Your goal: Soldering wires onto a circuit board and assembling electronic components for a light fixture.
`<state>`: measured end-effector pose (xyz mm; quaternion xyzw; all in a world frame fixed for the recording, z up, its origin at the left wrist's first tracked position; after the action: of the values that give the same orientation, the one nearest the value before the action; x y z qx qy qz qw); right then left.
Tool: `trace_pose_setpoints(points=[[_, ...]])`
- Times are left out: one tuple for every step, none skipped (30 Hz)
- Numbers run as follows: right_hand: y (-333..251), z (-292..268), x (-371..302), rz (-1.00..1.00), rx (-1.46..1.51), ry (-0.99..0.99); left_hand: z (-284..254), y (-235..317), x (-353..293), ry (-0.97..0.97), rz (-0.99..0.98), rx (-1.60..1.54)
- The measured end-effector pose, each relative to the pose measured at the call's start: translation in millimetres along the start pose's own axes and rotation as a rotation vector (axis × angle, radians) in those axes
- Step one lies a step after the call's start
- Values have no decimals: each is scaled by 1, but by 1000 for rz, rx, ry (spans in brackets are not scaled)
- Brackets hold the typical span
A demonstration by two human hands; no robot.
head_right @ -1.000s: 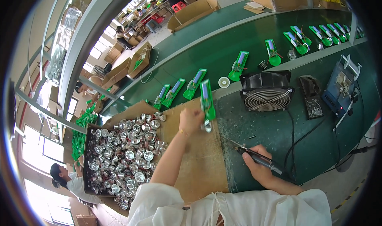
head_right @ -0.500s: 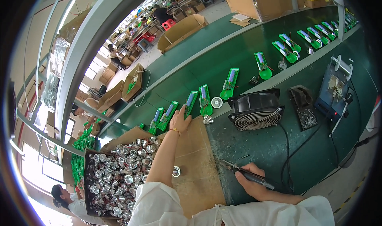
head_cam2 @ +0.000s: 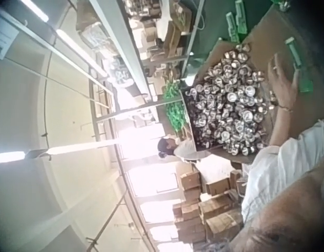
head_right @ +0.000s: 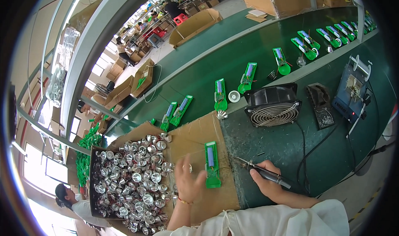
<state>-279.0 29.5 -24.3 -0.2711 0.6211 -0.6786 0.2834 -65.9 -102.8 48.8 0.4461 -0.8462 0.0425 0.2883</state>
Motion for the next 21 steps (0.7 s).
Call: trace_pose_setpoints(points=[[2,0,-1,-3,5,5,-2,-9,2,40,-93,-16],[3,-1,-1,-6,10,11,3,-20,-4,38,-96,-17],[3,-1,-1,-8,18,12,13,-33,-13,-62,-82,52],[3,0,-1,-8,19,7,18,-39,-17,-160,-65,117],[3,0,-1,-7,16,2,19,-35,-24,-184,-85,41],[4,1,-1,-5,14,0,20,-34,-32,-186,-83,43],[4,2,-1,-14,22,3,19,-34,-41,-162,-48,93],[6,4,0,-21,31,3,17,-34,-46,-137,-12,143],[7,3,1,-27,34,2,14,-29,-49,-85,-4,147],[4,2,0,-15,32,-8,10,-25,-50,-88,-8,144],[5,2,-1,-12,28,-11,2,-19,-47,26,33,183],[6,0,-1,-24,11,-1,-6,-13,-46,143,72,225],[6,-1,0,-37,-6,8,-11,-13,-47,181,48,267],[8,-3,0,-36,-8,3,-13,-13,-48,181,42,268],[9,-2,0,-46,7,-9,-14,-19,-49,76,-64,240],[9,-1,0,-55,21,-20,-14,-24,-51,-28,-170,210],[4,0,0,-34,31,-40,-10,-29,-55,-125,-158,352],[3,1,0,-34,33,-41,-10,-29,-55,-125,-158,355],[4,1,0,-9,47,-41,-8,-31,-56,-241,-250,338],[4,2,0,16,61,-40,-6,-33,-57,-356,-342,320],[4,2,0,18,60,-41,-5,-32,-58,-358,-344,320]])
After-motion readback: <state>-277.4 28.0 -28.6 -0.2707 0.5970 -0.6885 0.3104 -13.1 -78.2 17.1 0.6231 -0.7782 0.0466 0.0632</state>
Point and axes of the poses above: each hand's wrist, its own x-axis towards the middle knuckle, its own z-axis out of the palm, y = z × x, the point moved 3 cm from there along x, towards the middle knuckle, and after that the axes turned 9 degrees about y, right-handed, at the moved point
